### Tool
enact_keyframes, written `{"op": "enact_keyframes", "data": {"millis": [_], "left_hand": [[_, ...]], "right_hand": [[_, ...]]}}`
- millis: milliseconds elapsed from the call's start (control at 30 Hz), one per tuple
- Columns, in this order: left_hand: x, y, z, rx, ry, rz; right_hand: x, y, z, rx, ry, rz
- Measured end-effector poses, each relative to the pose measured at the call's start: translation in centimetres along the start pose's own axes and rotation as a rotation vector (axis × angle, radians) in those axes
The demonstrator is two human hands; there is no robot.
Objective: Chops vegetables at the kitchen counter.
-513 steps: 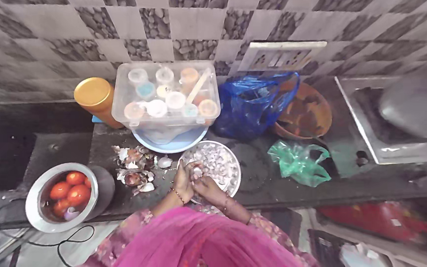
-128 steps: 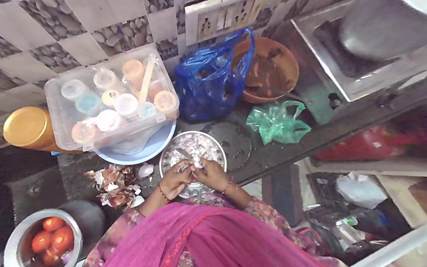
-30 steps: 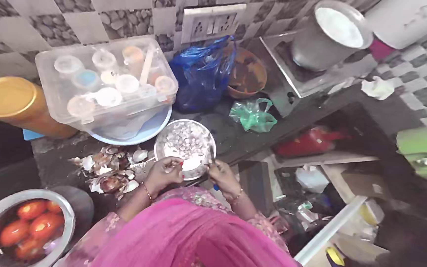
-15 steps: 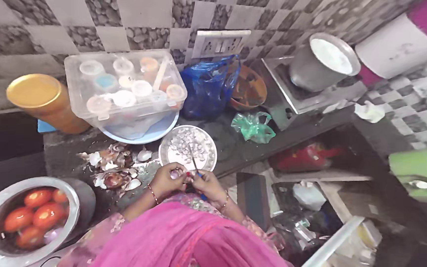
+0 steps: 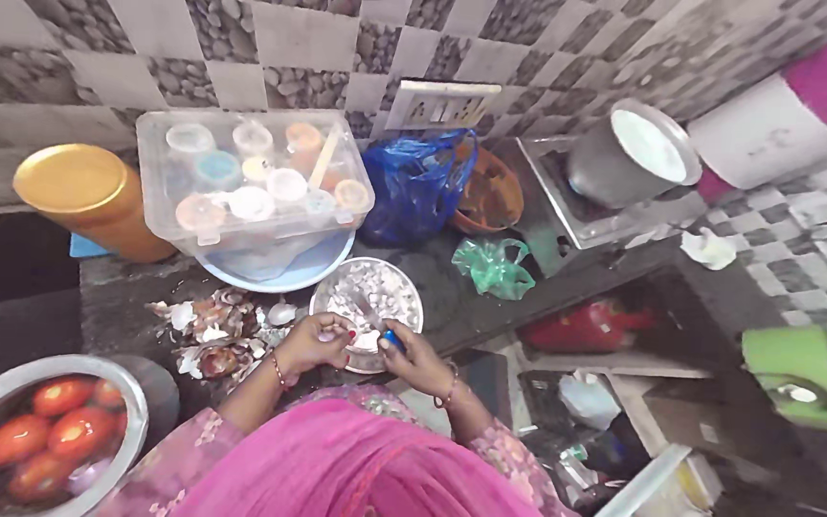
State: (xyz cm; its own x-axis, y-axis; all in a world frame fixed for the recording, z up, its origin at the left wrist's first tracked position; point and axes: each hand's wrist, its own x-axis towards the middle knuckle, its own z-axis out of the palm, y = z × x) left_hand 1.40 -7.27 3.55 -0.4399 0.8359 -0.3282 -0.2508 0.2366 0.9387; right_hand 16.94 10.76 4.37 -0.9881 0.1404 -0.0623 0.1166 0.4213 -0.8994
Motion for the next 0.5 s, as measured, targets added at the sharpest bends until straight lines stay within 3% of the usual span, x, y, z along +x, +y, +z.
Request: {"op": "enact_keyframes", "data": {"millis": [300,500], "left_hand": [[1.4,0.7,-0.1,0.021,-0.070,-0.028],[2.0,1.0,0.0,0.032,-0.059,-0.077]], "right_hand": [[2.9,0.1,-0.2,-0.307,-0.047,0.055],[3.5,0.4,-0.3,-0.351,-0.087,0.054]]}}
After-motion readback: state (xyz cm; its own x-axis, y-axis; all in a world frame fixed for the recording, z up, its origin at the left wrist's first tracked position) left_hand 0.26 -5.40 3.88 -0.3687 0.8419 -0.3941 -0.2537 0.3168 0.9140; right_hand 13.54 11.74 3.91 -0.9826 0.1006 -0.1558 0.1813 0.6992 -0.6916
